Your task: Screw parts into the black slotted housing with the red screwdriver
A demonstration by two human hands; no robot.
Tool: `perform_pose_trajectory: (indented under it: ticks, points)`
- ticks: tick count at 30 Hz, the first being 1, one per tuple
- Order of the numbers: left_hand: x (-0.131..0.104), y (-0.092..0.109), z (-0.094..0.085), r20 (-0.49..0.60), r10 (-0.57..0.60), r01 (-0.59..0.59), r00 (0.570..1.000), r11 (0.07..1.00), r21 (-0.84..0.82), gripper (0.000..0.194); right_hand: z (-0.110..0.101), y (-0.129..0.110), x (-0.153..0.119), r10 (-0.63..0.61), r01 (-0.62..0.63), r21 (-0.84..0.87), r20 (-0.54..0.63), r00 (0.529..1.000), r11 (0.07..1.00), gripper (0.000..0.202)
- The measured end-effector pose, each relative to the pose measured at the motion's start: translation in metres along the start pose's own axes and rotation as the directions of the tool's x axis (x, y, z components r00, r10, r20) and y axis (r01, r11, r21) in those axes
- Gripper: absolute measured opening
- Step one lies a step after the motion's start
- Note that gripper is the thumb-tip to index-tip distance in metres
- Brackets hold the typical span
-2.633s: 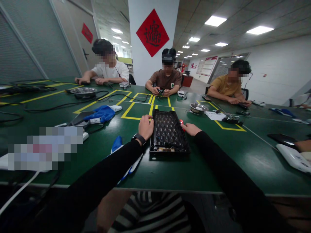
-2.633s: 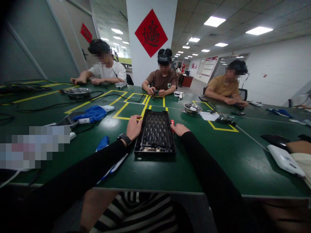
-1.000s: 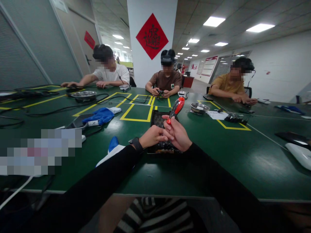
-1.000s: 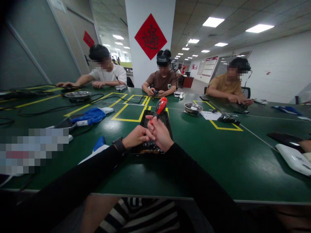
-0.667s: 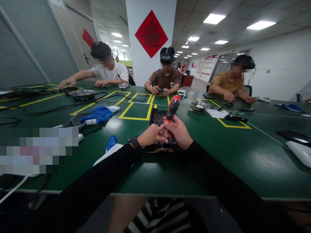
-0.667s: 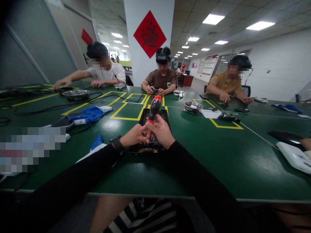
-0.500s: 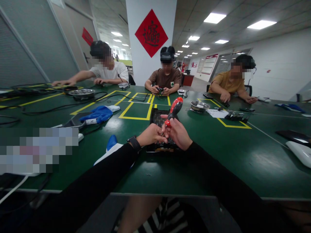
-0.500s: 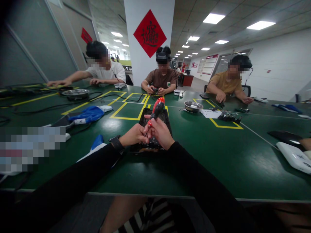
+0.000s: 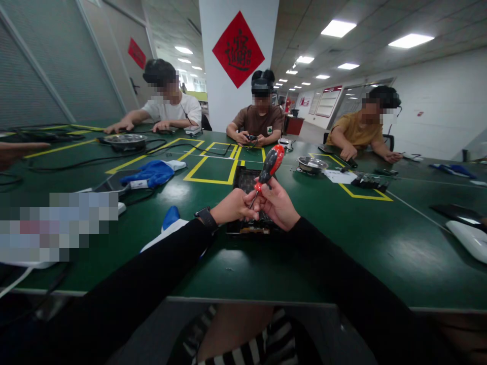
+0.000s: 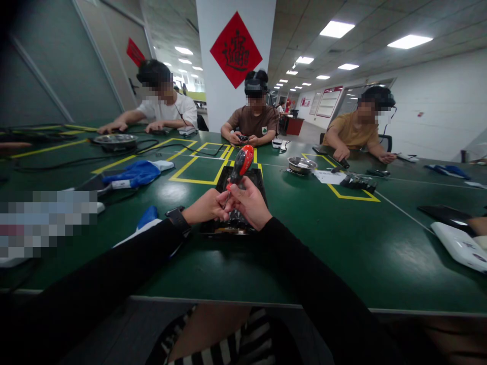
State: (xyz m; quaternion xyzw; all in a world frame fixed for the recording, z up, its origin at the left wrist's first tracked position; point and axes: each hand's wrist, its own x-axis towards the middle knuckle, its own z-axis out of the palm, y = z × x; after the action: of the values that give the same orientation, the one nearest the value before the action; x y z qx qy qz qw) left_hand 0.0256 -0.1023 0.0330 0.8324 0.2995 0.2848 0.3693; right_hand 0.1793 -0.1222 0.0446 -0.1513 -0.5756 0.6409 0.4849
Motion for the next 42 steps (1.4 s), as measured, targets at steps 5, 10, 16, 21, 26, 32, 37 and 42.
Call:
perform_pose_trajectory:
  ticks: [5, 10, 16, 21, 26, 32, 37, 42]
  points:
    - [0.0003, -0.0003, 0.0, -0.033, -0.035, 0.035, 0.999, 0.999, 0.0, 0.033, -0.0002, -0.0033, -0.0014, 0.017, -0.018, 0.066, 0.023, 1.0, 0.998, 0.033]
    - [0.0005, 0.0005, 0.0002, -0.037, -0.053, 0.052, 0.998, 0.998, -0.025, 0.034, -0.0011, -0.0009, -0.0011, -0.028, 0.027, 0.05, 0.023, 0.999, 0.998, 0.023]
    - [-0.0003, 0.0024, -0.0002, -0.027, -0.044, 0.044, 0.999, 0.999, 0.001, 0.034, -0.0025, 0.0017, 0.0005, -0.011, 0.011, 0.039, -0.006, 1.0, 0.999, 0.017]
    - [0.0006, -0.0004, 0.0005, -0.04, -0.034, 0.034, 0.999, 0.999, 0.007, 0.033, 0.0007, -0.0021, -0.0008, 0.011, -0.008, 0.066, -0.039, 0.999, 0.998, 0.028]
    - [0.0011, -0.0025, 0.0007, -0.03, -0.007, 0.008, 1.0, 1.0, 0.028, 0.033, 0.0005, -0.0016, -0.0011, -0.012, 0.013, 0.048, -0.029, 1.0, 0.999, 0.026]
    - [0.0007, 0.0003, 0.001, -0.025, 0.008, -0.008, 1.0, 1.0, 0.015, 0.031, -0.0014, 0.0029, -0.0001, -0.035, 0.035, -0.003, -0.05, 0.998, 0.999, 0.027]
    - [0.0015, -0.0015, 0.0017, -0.036, -0.028, 0.027, 0.999, 1.0, -0.01, 0.031, -0.0006, -0.0027, -0.0003, 0.007, -0.005, 0.046, -0.048, 0.999, 0.999, 0.028]
    - [0.0017, -0.0011, 0.0021, -0.057, -0.053, 0.052, 0.997, 0.998, -0.022, 0.032, -0.0021, -0.0024, -0.0009, 0.01, -0.008, 0.053, -0.038, 0.999, 0.999, 0.034]
